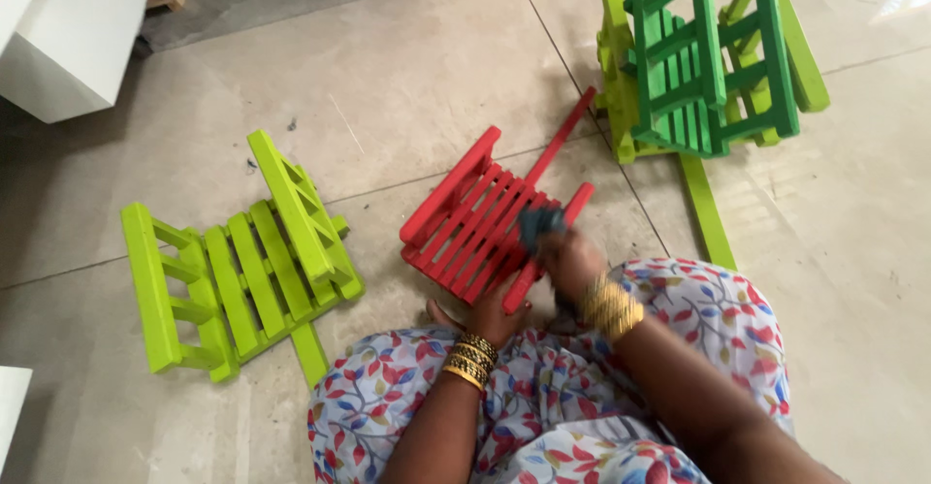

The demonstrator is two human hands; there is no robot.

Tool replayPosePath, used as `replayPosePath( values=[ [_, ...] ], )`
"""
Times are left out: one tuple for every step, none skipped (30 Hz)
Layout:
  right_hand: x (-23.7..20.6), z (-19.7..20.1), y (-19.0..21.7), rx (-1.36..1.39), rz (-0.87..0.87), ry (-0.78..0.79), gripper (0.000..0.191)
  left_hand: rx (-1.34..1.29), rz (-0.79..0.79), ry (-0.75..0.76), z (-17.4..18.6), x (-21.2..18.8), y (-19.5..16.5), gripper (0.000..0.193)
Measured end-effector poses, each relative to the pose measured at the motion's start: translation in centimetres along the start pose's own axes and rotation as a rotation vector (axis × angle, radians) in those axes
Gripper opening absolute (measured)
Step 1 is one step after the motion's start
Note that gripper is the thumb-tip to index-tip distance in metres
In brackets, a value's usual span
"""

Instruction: The person sits on the floor and wipes small painted wooden chairs with a cloth, working over the red chair first and then the lime green chair, turning each chair to reach its slats, sides and underside.

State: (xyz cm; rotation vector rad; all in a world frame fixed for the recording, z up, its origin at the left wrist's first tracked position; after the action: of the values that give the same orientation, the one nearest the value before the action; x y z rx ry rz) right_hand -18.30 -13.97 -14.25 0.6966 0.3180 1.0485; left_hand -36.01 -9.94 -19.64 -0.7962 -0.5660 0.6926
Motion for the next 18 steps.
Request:
replayPosePath(
  values=[
    [-2.5, -1.0, 1.2, 0.021, 0.110, -0.016, 0.021, 0.051, -0.011, -0.008, -0.2, 0.1, 0.2, 0.056],
    [-4.4, -1.6, 2.1, 0.042, 0.217, -0.033, 0.021, 0.101, -0.022, -0.013, -0.3, 0.1, 0.3, 0.050],
    [-5.4, -1.9, 2.4, 0.046, 0.260, -0.042, 0.022, 0.056, 0.000, 0.008, -0.5, 0.0, 0.4, 0.050],
    [-5.8, -2.1, 2.6, 0.052, 0.303, -0.052, 0.024, 0.012, 0.023, 0.030, -0.5, 0.0, 0.6, 0.049],
    [-5.6, -1.8, 2.6, 0.058, 0.345, -0.061, 0.025, -0.032, 0.046, 0.052, -0.6, 0.0, 0.7, 0.048],
    [-4.1, -1.5, 1.8, 0.023, 0.263, -0.046, 0.024, -0.036, 0.034, 0.038, -0.5, 0.0, 0.6, 0.055],
    [-2.0, -0.9, 0.8, -0.012, 0.176, -0.026, 0.023, -0.042, 0.028, 0.027, -0.2, 0.0, 0.4, 0.062],
    [0.0, 0.4, -0.3, 0.000, 0.098, -0.088, 0.024, -0.049, 0.020, 0.015, 0.0, -0.1, 0.1, 0.069],
    [2.1, 1.8, -1.2, 0.010, 0.024, -0.151, 0.024, -0.046, 0.021, 0.027, 0.2, -0.2, -0.1, 0.069],
    [4.3, 3.2, -1.9, -0.017, -0.033, -0.198, 0.026, -0.043, 0.020, 0.033, 0.4, -0.2, -0.4, 0.070],
    [6.0, 4.2, -2.4, -0.046, -0.085, -0.245, 0.027, -0.041, 0.018, 0.036, 0.5, -0.2, -0.6, 0.071],
    [6.9, 4.9, -2.2, -0.054, -0.089, -0.255, 0.028, -0.021, 0.005, 0.032, 0.7, -0.1, -0.8, 0.072],
    [7.5, 5.2, -1.9, -0.061, -0.093, -0.262, 0.029, 0.001, -0.006, 0.030, 0.8, -0.1, -0.8, 0.073],
    [7.4, 5.0, -1.8, -0.068, -0.098, -0.269, 0.029, 0.022, -0.016, 0.028, 0.8, 0.0, -0.8, 0.074],
    [6.7, 4.0, -1.8, -0.052, -0.120, -0.202, 0.028, 0.043, -0.010, 0.039, 0.7, 0.0, -0.6, 0.074],
    [5.3, 2.8, -1.5, -0.038, -0.142, -0.135, 0.027, 0.063, -0.003, 0.051, 0.6, 0.1, -0.4, 0.073],
    [3.4, 1.9, -0.3, -0.044, -0.032, -0.133, 0.024, 0.084, 0.001, 0.059, 0.5, 0.2, -0.1, 0.073],
    [1.2, 0.9, 0.8, -0.050, 0.085, -0.130, 0.022, 0.086, 0.023, 0.085, 0.3, 0.3, 0.3, 0.068]
  ],
)
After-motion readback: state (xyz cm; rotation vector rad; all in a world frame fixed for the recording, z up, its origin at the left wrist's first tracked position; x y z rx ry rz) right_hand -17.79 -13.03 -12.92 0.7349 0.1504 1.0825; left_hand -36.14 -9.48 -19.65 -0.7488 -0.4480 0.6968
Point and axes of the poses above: each hand's wrist, its own x-axis towards the middle knuckle, its own z-axis out of the back of the hand, y = z × x, the point moved 6 cm from there along x, towards the middle knuckle, and after that the axes turned 3 degrees about -z, right-handed, at the moved point
